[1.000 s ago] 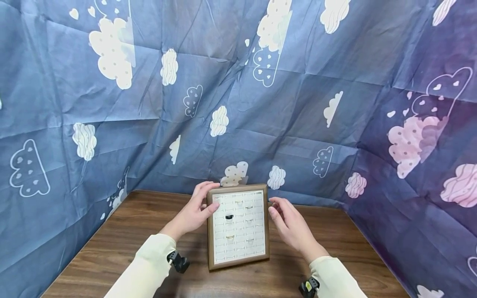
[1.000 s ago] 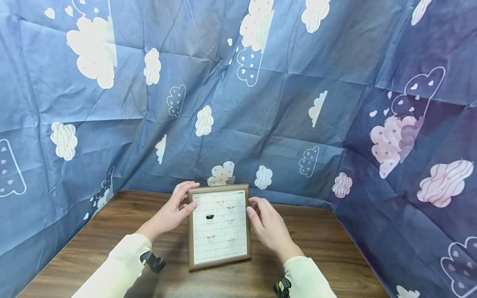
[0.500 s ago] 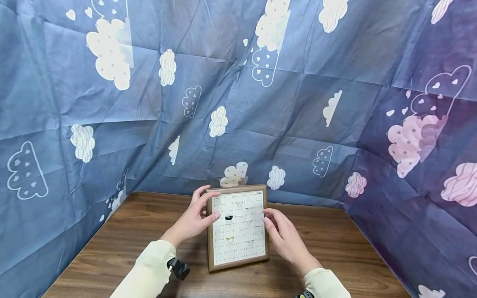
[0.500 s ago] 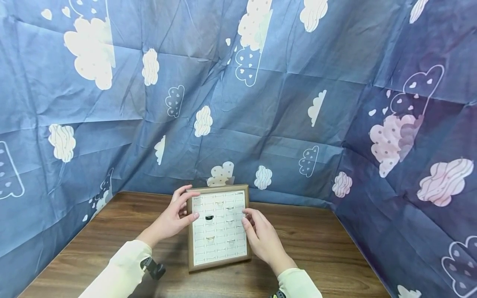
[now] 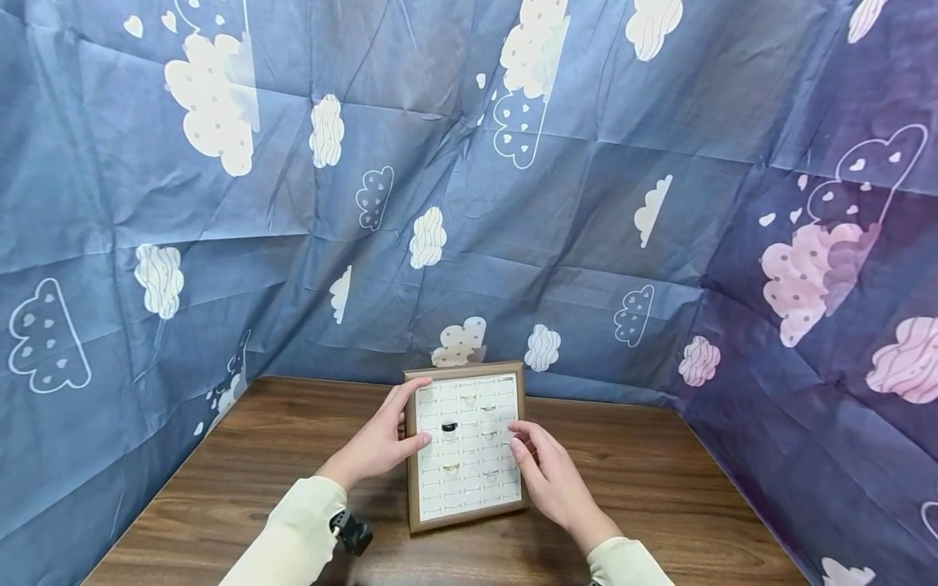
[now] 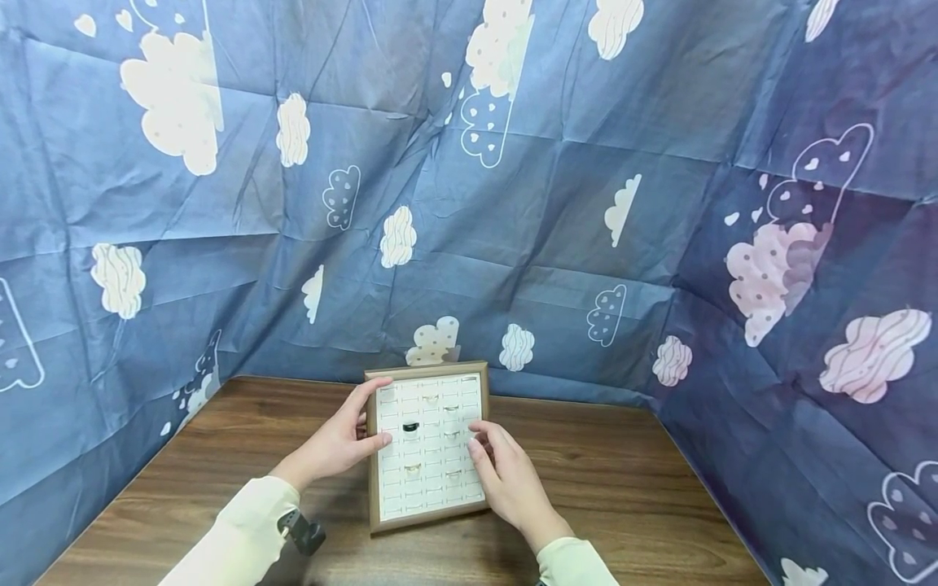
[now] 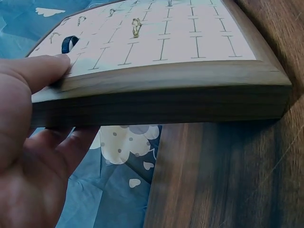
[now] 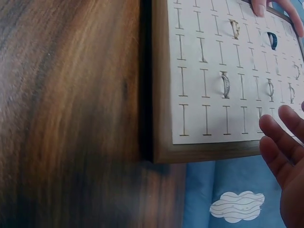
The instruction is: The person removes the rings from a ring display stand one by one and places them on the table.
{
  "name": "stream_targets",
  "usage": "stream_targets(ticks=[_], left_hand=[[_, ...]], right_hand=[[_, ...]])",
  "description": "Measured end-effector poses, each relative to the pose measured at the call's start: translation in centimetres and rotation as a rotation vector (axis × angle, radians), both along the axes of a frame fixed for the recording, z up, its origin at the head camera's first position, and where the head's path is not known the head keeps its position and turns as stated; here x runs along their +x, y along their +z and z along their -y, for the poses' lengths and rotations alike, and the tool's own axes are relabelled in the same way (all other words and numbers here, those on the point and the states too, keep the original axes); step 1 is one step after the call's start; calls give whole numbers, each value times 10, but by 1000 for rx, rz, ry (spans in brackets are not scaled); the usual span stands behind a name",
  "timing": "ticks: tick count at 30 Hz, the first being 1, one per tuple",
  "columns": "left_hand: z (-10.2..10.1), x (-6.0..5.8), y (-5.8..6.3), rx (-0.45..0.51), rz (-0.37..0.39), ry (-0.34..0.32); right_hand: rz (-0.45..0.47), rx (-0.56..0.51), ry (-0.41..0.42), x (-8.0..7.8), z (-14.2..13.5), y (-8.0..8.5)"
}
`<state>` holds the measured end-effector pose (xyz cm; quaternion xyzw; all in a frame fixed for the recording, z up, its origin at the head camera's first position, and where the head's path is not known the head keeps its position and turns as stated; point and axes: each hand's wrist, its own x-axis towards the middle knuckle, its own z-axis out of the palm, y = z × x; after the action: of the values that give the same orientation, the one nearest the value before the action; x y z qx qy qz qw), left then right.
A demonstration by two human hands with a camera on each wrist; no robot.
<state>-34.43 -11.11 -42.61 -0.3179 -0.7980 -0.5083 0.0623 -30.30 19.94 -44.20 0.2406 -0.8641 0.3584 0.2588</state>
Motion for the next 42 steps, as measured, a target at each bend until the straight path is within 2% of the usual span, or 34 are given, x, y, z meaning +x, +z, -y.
stream_targets(ticks=[9, 18, 24, 31, 36, 42], left_hand=[[0, -1, -2, 14, 75, 9], [-1, -3, -1, 7, 50, 30], [0, -4, 1, -18, 31, 46], [1, -3, 0, -4, 36, 18], [0, -4, -2, 2, 30, -1], [0, -4, -4, -18, 15, 11]], right_hand=[[19, -17, -11, -1, 7, -10], [-53, -17, -24, -4, 13, -14], [-11, 92, -35, -4, 15, -18], [54, 250, -30, -2, 17, -24], [64, 292, -50, -2, 20, -27], [58, 324, -45, -3, 21, -30]])
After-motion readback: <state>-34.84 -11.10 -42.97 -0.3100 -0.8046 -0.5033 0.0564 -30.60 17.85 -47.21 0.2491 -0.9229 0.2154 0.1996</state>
